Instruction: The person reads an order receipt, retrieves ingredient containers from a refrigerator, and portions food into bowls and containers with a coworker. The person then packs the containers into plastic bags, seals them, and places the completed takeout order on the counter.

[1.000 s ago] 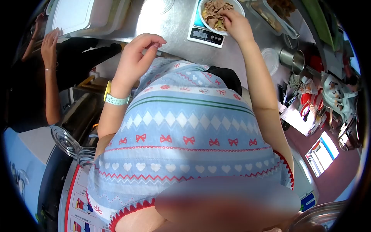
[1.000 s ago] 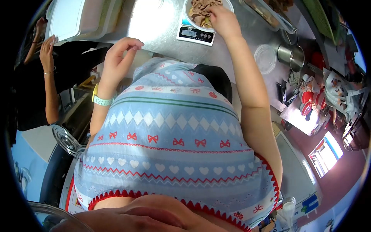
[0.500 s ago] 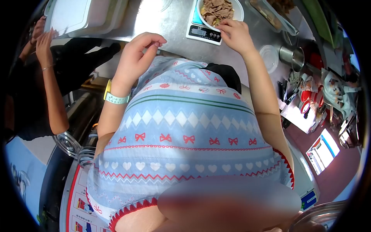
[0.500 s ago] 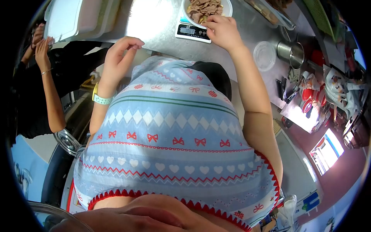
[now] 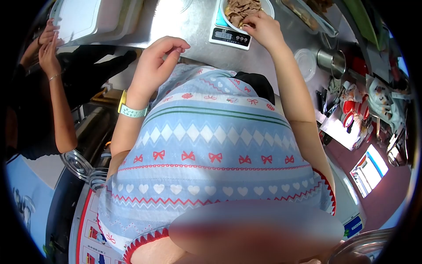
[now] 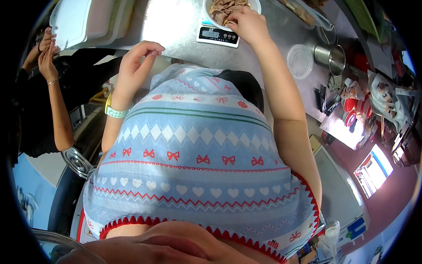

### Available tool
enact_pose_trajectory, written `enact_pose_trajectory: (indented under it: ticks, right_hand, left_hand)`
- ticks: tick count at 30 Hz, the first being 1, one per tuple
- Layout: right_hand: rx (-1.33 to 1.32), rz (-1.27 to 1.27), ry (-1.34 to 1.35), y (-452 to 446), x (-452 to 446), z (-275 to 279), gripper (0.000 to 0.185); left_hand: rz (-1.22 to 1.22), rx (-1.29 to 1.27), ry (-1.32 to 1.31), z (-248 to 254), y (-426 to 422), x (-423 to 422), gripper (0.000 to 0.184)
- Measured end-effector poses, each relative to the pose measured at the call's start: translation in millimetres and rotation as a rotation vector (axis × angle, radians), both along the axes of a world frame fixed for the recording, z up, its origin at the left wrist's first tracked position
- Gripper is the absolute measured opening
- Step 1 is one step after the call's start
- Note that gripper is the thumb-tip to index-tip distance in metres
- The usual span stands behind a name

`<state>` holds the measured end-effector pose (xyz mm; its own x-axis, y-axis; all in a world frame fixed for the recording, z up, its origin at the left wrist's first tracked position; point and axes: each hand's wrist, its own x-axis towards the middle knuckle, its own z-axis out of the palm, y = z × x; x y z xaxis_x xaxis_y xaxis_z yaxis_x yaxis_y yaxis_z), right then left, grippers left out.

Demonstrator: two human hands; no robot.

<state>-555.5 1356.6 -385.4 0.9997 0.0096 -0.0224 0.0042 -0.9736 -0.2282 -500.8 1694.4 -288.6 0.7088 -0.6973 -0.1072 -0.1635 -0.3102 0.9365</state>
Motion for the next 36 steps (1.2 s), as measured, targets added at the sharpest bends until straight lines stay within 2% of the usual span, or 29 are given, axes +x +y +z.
enact_pose_trajectory:
  ticks: [3, 5, 8, 9, 11, 15, 18, 20, 21, 24, 25, 26, 28, 29, 31, 33, 34, 35, 36]
  right_hand:
    - [-0.129, 0.012, 0.012, 0.7, 11.6, -1.8, 0.022]
    - [0.042, -0.152, -0.049, 6.1, 16.3, -0.8, 0.019]
    - [0.104, -0.231, -0.144, 9.1, 17.6, -0.7, 0.018]
    - [0.102, -0.23, -0.145, 8.5, 17.7, 0.7, 0.018]
    - [-0.02, -0.04, -0.146, 7.0, 16.1, 3.2, 0.018]
    - [0.068, -0.064, -0.181, 14.0, 15.6, 8.1, 0.019]
    - [-0.052, -0.039, -0.117, 19.5, 6.8, 19.6, 0.019]
    - [0.427, -0.26, -0.216, 9.9, 2.5, 18.6, 0.021]
    - [0.517, -0.366, -0.323, 3.2, -0.5, 25.7, 0.018]
    - [0.981, -0.584, -0.333, -34.6, -20.4, -1.5, 0.022]
    - [0.92, -0.635, -0.263, -40.8, -30.1, 1.1, 0.024]
    - [0.99, -0.697, -0.133, -41.5, -40.6, 8.8, 0.024]
    - [1.331, -0.873, -0.15, -42.2, -59.7, 5.9, 0.023]
    - [1.415, -0.913, -0.153, -44.0, -70.8, 6.5, 0.025]
    - [1.45, -1.0, -0.149, -48.6, -88.2, 3.7, 0.027]
    - [1.506, -0.929, -0.148, -49.0, -102.9, 3.4, 0.027]
    - [1.549, -0.886, -0.155, -48.9, -109.2, 3.2, 0.028]
    - [1.566, -0.892, -0.148, -48.7, -113.2, 1.8, 0.027]
    - [1.567, -0.879, -0.148, -49.3, -118.3, 0.1, 0.027]
  left_hand:
    - [-0.009, -0.013, 0.001, 2.8, -2.0, 0.1, 0.018]
    - [-0.012, -0.009, -0.002, 4.6, -1.0, 0.3, 0.018]
    - [-0.015, 0.004, -0.006, 3.4, 0.1, 0.6, 0.019]
    - [0.013, -0.016, -0.027, 0.4, -0.2, -0.2, 0.018]
    - [0.044, -0.036, -0.047, -2.7, -1.5, -1.3, 0.017]
    - [0.042, -0.054, -0.046, -3.4, -4.1, -1.1, 0.017]
    - [0.028, -0.008, -0.011, -3.7, -5.3, -2.8, 0.016]
    - [0.017, 0.037, 0.018, -8.2, -9.7, -0.5, 0.016]
    - [0.062, -0.032, 0.082, -16.2, -12.5, -2.5, 0.016]
    - [0.21, -0.117, 0.212, -34.8, -11.6, -1.4, 0.016]
    - [0.282, -0.123, 0.294, -45.2, -10.5, 0.1, 0.019]
    - [0.352, -0.141, 0.382, -58.5, -10.3, -1.2, 0.023]
    - [0.607, -0.322, 0.477, -87.4, -9.1, -5.5, 0.035]
    - [0.785, -0.338, 0.485, -94.9, -5.5, -4.1, 0.044]
    - [0.98, -0.289, 0.18, -125.6, 17.0, 8.2, 0.05]
    - [1.102, -0.11, -0.201, -126.4, 39.7, 24.3, 0.055]
    - [1.12, 0.094, -0.422, -124.1, 53.6, 31.5, 0.058]
    - [1.112, 0.369, -0.76, -122.7, 64.4, 36.7, 0.061]
    - [0.972, 0.707, -0.554, -116.9, 74.1, 42.4, 0.056]
